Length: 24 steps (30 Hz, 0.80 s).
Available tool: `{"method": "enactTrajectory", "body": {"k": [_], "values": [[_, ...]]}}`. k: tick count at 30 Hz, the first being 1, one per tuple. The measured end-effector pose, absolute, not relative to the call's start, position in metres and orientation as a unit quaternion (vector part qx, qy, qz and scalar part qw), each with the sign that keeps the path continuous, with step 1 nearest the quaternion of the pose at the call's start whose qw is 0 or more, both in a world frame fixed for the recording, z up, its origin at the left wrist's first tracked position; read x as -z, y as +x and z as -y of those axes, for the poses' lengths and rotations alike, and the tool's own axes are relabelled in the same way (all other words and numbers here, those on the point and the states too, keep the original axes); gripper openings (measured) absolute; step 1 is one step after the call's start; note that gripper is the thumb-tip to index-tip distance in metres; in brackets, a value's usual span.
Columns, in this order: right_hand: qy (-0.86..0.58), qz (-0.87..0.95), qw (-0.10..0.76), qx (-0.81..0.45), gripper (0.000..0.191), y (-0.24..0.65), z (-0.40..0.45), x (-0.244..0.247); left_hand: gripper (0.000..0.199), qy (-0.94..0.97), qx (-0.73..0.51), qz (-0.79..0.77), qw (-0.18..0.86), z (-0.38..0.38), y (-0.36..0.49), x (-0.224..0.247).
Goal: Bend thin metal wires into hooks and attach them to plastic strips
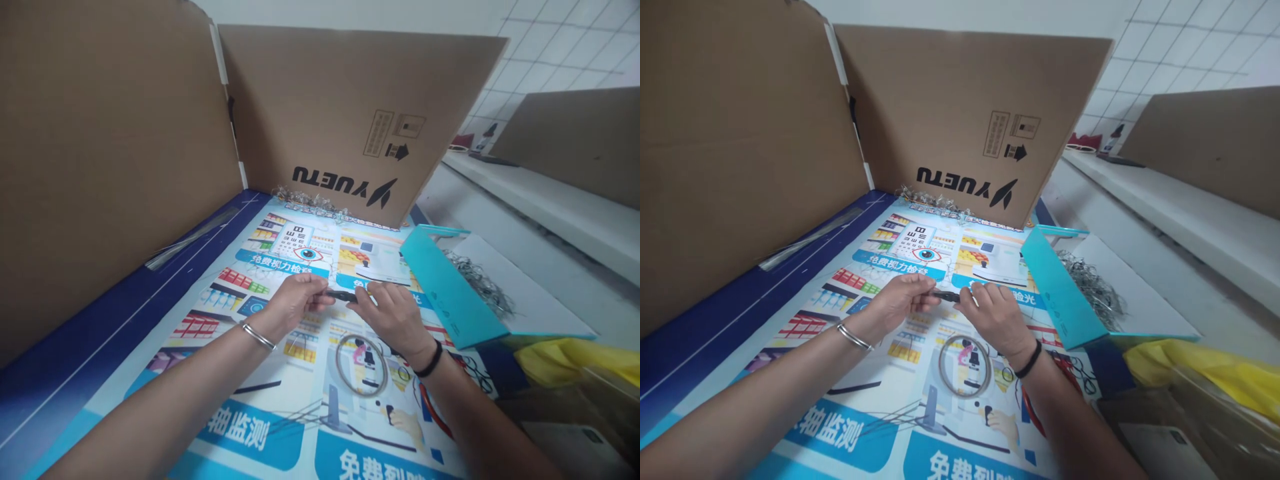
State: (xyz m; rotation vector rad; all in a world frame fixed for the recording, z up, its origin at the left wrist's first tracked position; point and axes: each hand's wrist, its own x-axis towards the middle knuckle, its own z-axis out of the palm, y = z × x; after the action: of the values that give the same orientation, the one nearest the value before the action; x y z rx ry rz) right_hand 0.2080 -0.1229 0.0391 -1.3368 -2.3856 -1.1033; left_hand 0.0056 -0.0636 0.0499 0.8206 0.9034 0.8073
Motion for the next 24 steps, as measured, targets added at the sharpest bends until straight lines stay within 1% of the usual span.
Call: {"method": "enactTrajectory", "body": {"k": [6, 12, 19, 24], "values": [[-0.441, 0.817, 0.101, 0.358, 0.026, 0.206, 0.121, -0.038, 0.015, 0.422, -0.341, -0.438, 0.717, 0.060, 0.005, -0.052], [-0.405, 0.823, 0.135, 0.376, 0.025, 0.206, 0.119, -0.037, 0.016, 0.477, -0.309, -0.429, 0.702, 0.053, 0.000, -0.045], [-0.401, 0.826, 0.122, 0.377, 0.024, 0.206, 0.121, -0.039, 0.020, 0.530, -0.254, -0.423, 0.690, 0.048, -0.006, -0.050], [-0.400, 0.828, 0.116, 0.375, 0.023, 0.205, 0.121, -0.040, 0.026, 0.528, -0.239, -0.408, 0.706, 0.047, -0.010, -0.050]]}}
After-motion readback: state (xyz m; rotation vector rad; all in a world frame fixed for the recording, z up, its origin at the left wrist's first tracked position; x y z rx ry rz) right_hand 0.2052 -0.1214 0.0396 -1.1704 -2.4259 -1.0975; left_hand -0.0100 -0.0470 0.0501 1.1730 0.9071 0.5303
